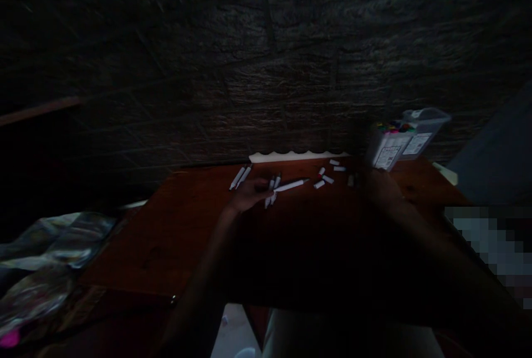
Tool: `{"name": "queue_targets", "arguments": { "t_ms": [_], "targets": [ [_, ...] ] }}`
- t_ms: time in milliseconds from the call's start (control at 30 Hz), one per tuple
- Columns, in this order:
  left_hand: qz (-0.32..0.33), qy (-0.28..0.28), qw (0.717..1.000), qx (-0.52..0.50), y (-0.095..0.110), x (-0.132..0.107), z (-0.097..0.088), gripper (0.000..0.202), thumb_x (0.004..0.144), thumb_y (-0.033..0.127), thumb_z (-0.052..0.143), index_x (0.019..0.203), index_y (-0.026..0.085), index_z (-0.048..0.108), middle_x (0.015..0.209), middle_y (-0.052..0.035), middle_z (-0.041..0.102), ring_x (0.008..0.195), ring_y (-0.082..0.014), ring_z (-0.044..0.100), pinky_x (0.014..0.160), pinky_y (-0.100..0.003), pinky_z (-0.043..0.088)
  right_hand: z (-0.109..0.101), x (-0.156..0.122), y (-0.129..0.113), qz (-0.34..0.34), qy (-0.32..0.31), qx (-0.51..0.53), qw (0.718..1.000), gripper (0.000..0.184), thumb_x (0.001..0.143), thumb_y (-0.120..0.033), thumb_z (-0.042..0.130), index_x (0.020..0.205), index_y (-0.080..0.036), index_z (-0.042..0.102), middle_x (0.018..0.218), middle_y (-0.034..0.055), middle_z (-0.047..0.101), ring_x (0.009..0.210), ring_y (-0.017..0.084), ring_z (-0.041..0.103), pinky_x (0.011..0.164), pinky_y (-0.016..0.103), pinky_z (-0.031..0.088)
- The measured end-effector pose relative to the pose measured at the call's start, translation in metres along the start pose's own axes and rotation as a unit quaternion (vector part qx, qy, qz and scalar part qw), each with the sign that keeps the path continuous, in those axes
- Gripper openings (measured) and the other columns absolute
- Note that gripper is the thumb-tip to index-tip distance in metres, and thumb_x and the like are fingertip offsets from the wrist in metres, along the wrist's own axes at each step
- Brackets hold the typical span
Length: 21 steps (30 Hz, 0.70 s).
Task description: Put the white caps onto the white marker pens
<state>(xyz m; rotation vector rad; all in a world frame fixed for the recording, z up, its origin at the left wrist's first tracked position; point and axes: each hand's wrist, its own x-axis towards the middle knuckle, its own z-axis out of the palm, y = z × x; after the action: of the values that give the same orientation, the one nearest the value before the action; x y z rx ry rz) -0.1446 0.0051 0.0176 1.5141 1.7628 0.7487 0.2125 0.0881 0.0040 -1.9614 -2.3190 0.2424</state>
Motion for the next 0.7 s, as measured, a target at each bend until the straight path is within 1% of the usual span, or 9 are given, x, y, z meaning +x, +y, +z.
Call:
{"name": "queue_targets", "arguments": {
  "t_ms": [67,167,300,367,467,533,567,633,700],
  "targets": [
    [-0.018,-0.031,0.999,-0.028,-0.001,-0.001,-0.002,0.056,0.061,0.043,0.081,0.107,0.015,0.068,0.101,-0.007,0.073,0.09,-0.022,0.067,0.079,-0.03,0.05,0.003,0.003,0.007,0.009,-0.003,-0.007,1.0,0.037,0.096,-0.028,0.038,0.114,-0.015,0.068,0.105,0.0191,0.069,0.093,0.028,0.068,0.072,0.032,0.049],
    [-0.028,-0.063,0.997,-0.03,-0.002,-0.002,-0.005,0.054,0.061,0.044,0.08,0.104,0.013,0.069,0.091,-0.0058,0.073,0.08,-0.0201,0.066,0.072,-0.028,0.049,0.007,0.009,0.012,0.0,0.02,-0.013,1.0,0.036,0.095,-0.032,0.042,0.112,-0.016,0.069,0.107,0.0187,0.069,0.093,0.027,0.068,0.071,0.032,0.047],
    [-0.02,-0.053,0.998,0.025,-0.004,-0.002,-0.01,0.04,0.062,0.042,0.078,0.092,0.015,0.073,0.086,-0.003,0.073,0.08,-0.0202,0.065,0.07,-0.027,0.048,0.008,0.01,0.012,-0.024,0.066,-0.005,0.997,0.035,0.094,-0.033,0.045,0.109,-0.016,0.071,0.105,0.0179,0.069,0.093,0.027,0.067,0.072,0.032,0.047],
    [-0.029,-0.034,0.999,0.019,-0.006,-0.002,-0.013,0.035,0.062,0.039,0.078,0.088,0.015,0.074,0.081,-0.0025,0.072,0.075,-0.0194,0.065,0.068,-0.027,0.049,0.006,0.007,0.01,-0.039,0.1,0.018,0.994,0.034,0.094,-0.032,0.045,0.109,-0.015,0.071,0.106,0.017,0.069,0.093,0.026,0.066,0.073,0.032,0.048],
    [-0.058,0.02,0.996,-0.069,-0.008,0.0,-0.014,0.031,0.064,0.033,0.078,0.088,0.014,0.072,0.075,-0.0021,0.07,0.067,-0.0171,0.064,0.065,-0.029,0.052,0.002,0.0,0.004,-0.073,0.144,0.073,0.984,0.033,0.093,-0.029,0.045,0.109,-0.015,0.07,0.109,0.0161,0.069,0.093,0.025,0.066,0.075,0.033,0.05],
    [-0.066,0.067,0.986,-0.138,-0.007,0.0,-0.012,0.03,0.064,0.028,0.08,0.088,0.013,0.07,0.072,-0.0016,0.069,0.064,-0.0156,0.064,0.066,-0.03,0.054,0.002,-0.003,0.0,-0.103,0.167,0.117,0.974,0.032,0.092,-0.028,0.047,0.111,-0.016,0.07,0.11,0.0154,0.069,0.094,0.026,0.066,0.079,0.034,0.051],
    [-0.063,0.08,0.98,-0.171,-0.004,0.0,-0.01,0.03,0.064,0.025,0.081,0.088,0.013,0.07,0.072,-0.0016,0.069,0.064,-0.0152,0.064,0.067,-0.031,0.055,0.003,-0.005,-0.003,-0.118,0.174,0.142,0.967,0.032,0.091,-0.028,0.049,0.112,-0.016,0.07,0.11,0.0147,0.069,0.094,0.026,0.067,0.081,0.035,0.051],
    [-0.044,0.081,0.964,-0.249,0.003,-0.001,-0.005,0.034,0.064,0.022,0.081,0.093,0.013,0.068,0.076,-0.0024,0.07,0.068,-0.0155,0.066,0.072,-0.033,0.057,0.006,-0.009,-0.009,-0.144,0.175,0.208,0.952,0.032,0.09,-0.031,0.052,0.112,-0.017,0.07,0.109,0.0129,0.07,0.094,0.025,0.068,0.083,0.037,0.053],
    [-0.01,0.064,0.941,-0.331,0.012,-0.003,0.002,0.04,0.065,0.02,0.081,0.101,0.013,0.066,0.083,-0.0039,0.072,0.074,-0.0161,0.069,0.077,-0.034,0.058,0.013,-0.014,-0.019,-0.165,0.151,0.291,0.93,0.031,0.088,-0.034,0.056,0.11,-0.018,0.07,0.11,0.011,0.071,0.095,0.025,0.069,0.085,0.038,0.054]
  ]
}}
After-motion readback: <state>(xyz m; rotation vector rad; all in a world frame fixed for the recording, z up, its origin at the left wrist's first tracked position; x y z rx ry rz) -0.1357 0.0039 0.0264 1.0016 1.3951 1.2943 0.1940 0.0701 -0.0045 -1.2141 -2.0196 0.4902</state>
